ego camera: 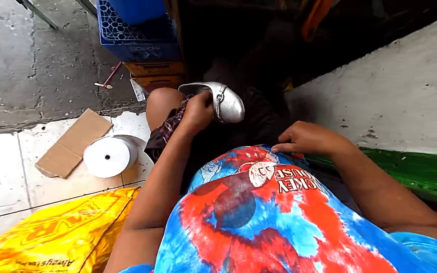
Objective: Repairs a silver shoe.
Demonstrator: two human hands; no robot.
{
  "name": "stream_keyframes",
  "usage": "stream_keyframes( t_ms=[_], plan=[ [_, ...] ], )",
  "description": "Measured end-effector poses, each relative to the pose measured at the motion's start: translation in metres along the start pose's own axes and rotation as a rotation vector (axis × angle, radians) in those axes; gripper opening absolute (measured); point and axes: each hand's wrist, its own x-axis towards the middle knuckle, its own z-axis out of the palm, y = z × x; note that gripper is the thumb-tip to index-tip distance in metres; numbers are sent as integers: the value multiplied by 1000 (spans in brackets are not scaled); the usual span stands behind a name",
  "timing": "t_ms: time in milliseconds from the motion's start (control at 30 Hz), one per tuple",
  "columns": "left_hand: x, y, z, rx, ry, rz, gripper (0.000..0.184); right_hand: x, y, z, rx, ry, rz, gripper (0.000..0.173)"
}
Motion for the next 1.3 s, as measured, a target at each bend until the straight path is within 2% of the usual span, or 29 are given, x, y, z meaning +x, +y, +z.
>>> stream_keyframes(
  t_ms=[67,167,200,267,367,467,567,700,1167,1300],
  plan=[
    [0,-4,-1,-15,-26,22,17,-2,8,3,-11,-75,68,51],
    [0,-6,-2,-49,-47,24,16,-9,23,6,-24,-78,177,49],
    [0,-7,-1,-60,-47,21,15,-12,27,6,-23,-49,209,48],
    [1,-10,0,-85,-35,21,14,-19,32,6,-4,130,195,42],
    [2,-13,3,-107,-13,11,14,-16,25,-3,50,494,-30,35],
    [1,-13,4,-126,4,-9,12,10,5,-11,152,682,-279,28],
    [-2,-13,3,-107,22,-15,10,40,-11,-12,216,651,-423,20],
    [-7,-13,7,-74,84,-8,12,61,-20,-13,238,599,-457,17],
    [-5,-8,11,-44,100,-24,13,58,-15,-20,143,640,-467,15],
    [-4,-8,14,-62,102,-10,12,59,-10,-21,316,489,-558,10]
  ],
)
